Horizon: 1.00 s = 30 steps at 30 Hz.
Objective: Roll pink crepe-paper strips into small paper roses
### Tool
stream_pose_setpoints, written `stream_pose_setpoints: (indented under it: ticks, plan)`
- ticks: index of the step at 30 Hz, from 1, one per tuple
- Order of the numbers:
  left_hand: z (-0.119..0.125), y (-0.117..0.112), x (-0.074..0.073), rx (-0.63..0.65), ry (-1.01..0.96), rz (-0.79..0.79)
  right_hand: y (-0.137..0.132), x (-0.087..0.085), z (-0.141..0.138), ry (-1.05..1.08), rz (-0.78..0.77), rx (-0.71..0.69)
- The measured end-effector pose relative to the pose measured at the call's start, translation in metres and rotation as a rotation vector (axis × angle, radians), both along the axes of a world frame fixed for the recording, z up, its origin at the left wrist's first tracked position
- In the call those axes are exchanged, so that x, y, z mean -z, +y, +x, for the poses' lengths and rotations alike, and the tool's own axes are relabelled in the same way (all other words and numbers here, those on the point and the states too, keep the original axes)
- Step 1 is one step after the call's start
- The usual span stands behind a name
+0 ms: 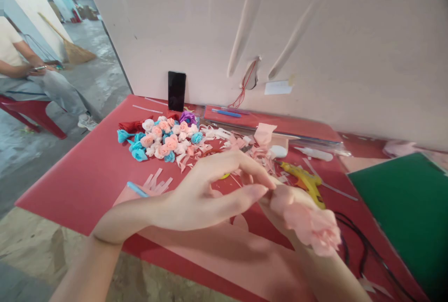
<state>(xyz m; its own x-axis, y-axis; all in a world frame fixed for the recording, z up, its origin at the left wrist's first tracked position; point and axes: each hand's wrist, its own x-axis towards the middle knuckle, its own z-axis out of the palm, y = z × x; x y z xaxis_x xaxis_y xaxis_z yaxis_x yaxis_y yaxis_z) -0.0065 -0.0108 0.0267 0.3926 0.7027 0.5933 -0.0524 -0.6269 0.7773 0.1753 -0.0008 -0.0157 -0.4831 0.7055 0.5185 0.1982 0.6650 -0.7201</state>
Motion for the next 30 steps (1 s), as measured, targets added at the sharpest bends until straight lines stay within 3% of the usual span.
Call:
stream_pose_setpoints:
  ticks: [3,7,14,21,26,30]
  plan:
    - [0.0,-0.005,-0.006,0.136,0.03,-0.159,0.004,-0.011,0.006,0.115,-0.047,-0.25]
    - [-0.002,-0.008,-0.008,0.174,0.066,-0.286,0.001,-0.014,0.006,0.096,-0.134,-0.366]
    - [-0.003,-0.011,-0.006,0.239,0.162,-0.5,-0.007,-0.011,0.006,0.022,0.012,-0.232]
    - [0.0,-0.013,-0.004,0.33,0.082,-0.696,-0.004,-0.016,0.01,-0.078,0.23,-0.192]
    - [0.003,-0.014,-0.004,0.392,-0.013,-0.733,-0.007,-0.015,0.011,-0.085,0.269,-0.142]
    - [0.005,-0.015,-0.008,0.358,0.003,-0.673,-0.01,-0.017,0.01,-0.11,0.273,-0.119]
